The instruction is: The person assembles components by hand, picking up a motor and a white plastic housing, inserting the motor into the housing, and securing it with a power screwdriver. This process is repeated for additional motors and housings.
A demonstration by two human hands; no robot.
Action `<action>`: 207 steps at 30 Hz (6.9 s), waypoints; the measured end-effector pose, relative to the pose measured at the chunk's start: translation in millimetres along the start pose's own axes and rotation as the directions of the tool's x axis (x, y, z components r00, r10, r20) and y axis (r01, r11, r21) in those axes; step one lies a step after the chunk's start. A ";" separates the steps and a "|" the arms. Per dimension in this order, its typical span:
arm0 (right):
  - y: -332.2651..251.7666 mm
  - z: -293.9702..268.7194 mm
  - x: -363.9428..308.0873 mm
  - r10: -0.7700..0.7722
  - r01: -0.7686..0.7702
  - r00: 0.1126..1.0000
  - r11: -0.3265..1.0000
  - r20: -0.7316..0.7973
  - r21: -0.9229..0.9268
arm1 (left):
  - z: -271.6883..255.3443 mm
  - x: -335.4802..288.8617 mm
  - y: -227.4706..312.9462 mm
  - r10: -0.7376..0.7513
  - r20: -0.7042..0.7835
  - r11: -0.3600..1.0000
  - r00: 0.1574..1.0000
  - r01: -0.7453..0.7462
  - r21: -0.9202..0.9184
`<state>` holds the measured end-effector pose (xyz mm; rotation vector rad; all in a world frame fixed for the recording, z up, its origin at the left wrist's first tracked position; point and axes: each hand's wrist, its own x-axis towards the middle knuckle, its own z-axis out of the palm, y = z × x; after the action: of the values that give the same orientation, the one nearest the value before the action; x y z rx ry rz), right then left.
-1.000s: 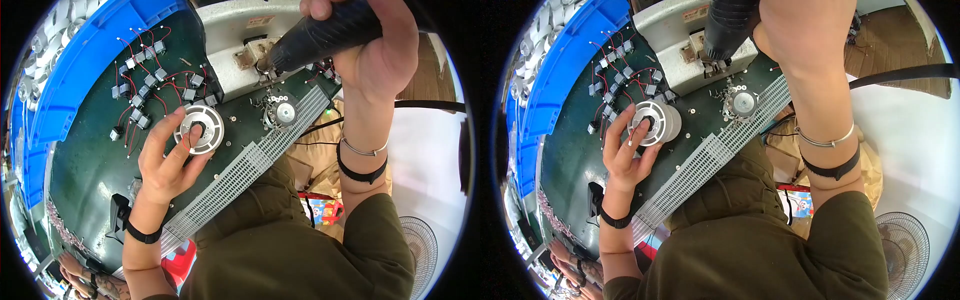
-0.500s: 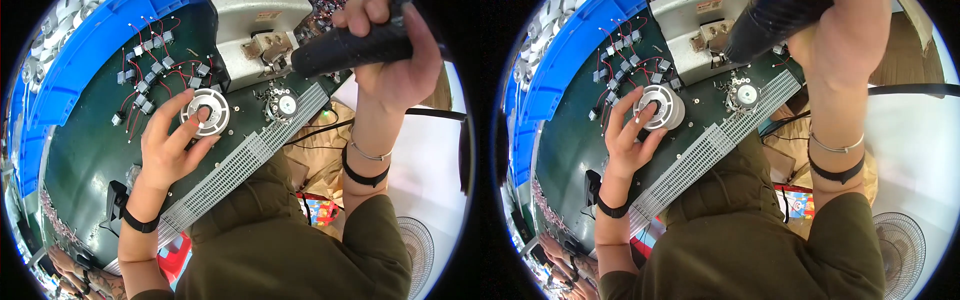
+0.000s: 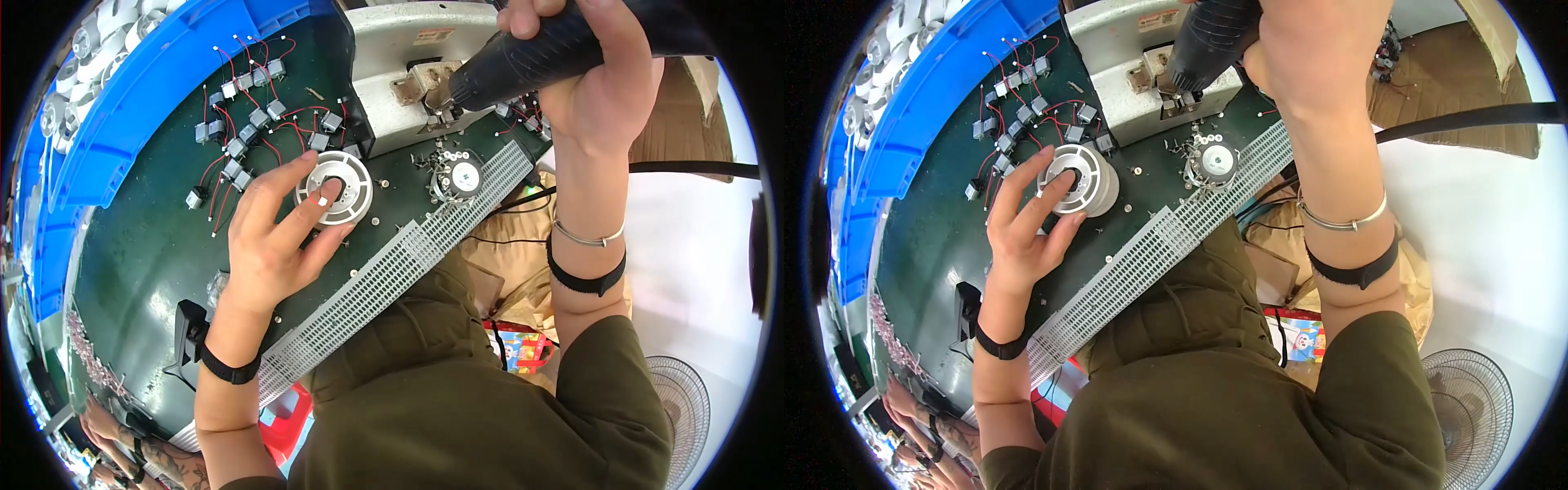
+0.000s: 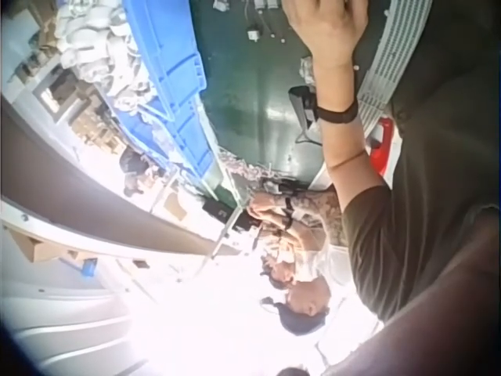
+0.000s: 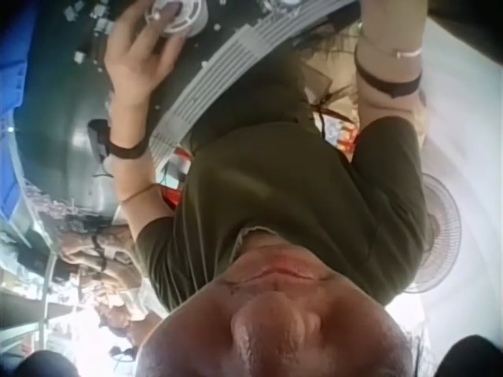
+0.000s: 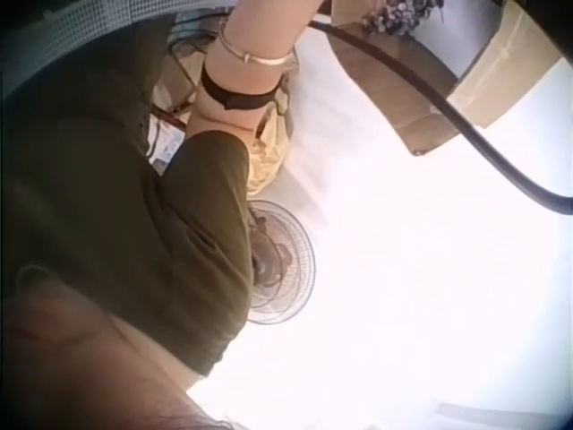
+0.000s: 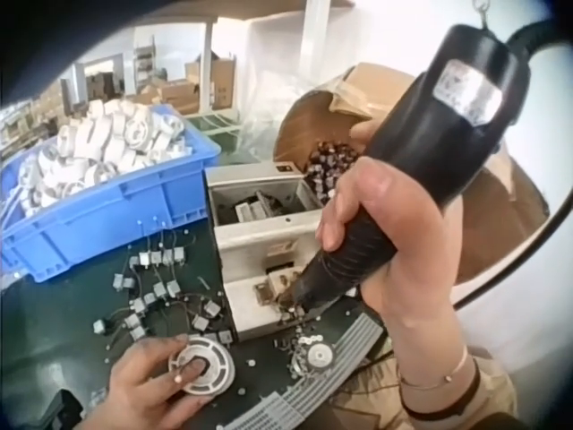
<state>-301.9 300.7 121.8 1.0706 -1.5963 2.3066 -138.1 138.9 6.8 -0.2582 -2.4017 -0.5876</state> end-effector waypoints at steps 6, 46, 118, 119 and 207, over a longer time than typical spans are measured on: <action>1.4 -0.9 -2.1 0.023 -0.023 1.000 1.000 -0.004 -0.020 | 3.7 -0.5 -1.5 -0.003 -0.011 1.000 1.000 0.003 0.003; -3.4 30.2 -12.8 0.039 -0.084 0.880 0.994 0.473 0.076 | 6.5 -1.7 -2.5 0.018 -0.085 0.993 0.996 -0.027 -0.111; 19.4 48.7 -88.8 0.572 -0.661 0.704 0.744 0.422 0.094 | -155.1 105.7 -187.7 -0.587 -0.414 0.649 0.695 0.710 0.273; 19.9 41.8 -87.2 0.536 -0.611 0.725 0.791 0.432 0.044 | -162.2 87.2 -181.4 -0.335 -0.531 0.671 0.778 0.593 0.445; 6.3 -4.8 10.1 0.116 -0.119 0.992 0.988 0.039 0.100 | 7.2 -1.9 1.2 0.020 -0.047 0.997 0.999 -0.024 -0.076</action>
<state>-314.7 299.4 122.4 1.0688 -1.6101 2.4845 -140.2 143.3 1.0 -0.3007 -2.3318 -0.6695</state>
